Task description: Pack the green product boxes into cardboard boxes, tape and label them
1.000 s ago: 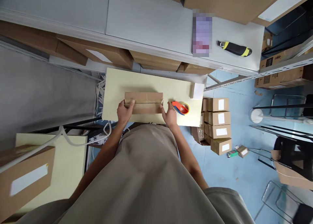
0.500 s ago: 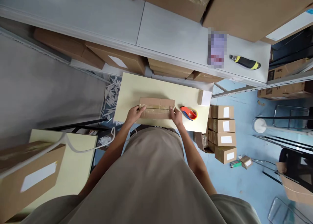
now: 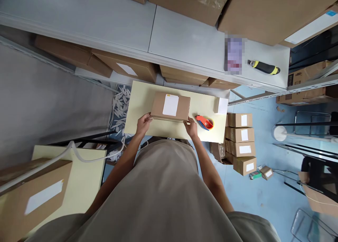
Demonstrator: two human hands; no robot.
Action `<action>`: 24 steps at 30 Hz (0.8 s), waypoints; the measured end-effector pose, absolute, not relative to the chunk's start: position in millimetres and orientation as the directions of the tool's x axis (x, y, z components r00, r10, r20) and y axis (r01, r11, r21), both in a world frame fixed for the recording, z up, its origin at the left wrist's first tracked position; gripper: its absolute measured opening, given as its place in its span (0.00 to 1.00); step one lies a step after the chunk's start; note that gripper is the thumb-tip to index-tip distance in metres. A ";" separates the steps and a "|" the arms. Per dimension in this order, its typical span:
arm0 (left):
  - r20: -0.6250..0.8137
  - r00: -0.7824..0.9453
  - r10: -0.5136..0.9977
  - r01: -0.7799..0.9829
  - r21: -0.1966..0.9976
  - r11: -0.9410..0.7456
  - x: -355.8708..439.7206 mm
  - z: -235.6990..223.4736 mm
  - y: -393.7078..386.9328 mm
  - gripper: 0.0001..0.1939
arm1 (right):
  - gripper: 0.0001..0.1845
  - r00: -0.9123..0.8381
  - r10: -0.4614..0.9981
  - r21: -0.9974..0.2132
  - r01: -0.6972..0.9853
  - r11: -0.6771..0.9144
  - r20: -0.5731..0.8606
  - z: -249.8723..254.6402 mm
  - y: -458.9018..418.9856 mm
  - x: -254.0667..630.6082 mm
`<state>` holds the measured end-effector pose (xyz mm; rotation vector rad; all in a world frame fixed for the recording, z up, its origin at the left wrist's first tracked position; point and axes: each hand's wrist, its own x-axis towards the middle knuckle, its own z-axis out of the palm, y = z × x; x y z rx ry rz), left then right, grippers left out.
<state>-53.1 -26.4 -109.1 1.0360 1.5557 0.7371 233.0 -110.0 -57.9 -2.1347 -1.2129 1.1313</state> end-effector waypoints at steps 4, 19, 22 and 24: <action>-0.568 -0.175 0.804 0.073 0.807 0.586 -57.5 -118.7 -32.6 0.17 | 0.30 0.255 0.818 -0.664 0.485 -0.569 -0.515 -77.1 -118.9 225.1; -0.341 -0.208 0.916 0.208 0.900 0.383 -26.4 -58.8 -40.8 0.32 | 0.26 0.486 0.809 -0.246 0.783 -0.571 -0.331 -98.0 -190.3 324.9; -0.377 -0.104 0.920 0.164 0.906 0.389 -4.9 -45.6 -46.7 0.32 | 0.27 0.451 0.801 -0.188 0.813 -0.551 -0.393 -105.9 -192.2 329.5; -0.394 -0.066 0.917 0.141 0.906 0.400 10.5 -37.9 -51.9 0.32 | 0.28 0.428 0.801 -0.169 0.830 -0.532 -0.419 -111.6 -190.4 330.7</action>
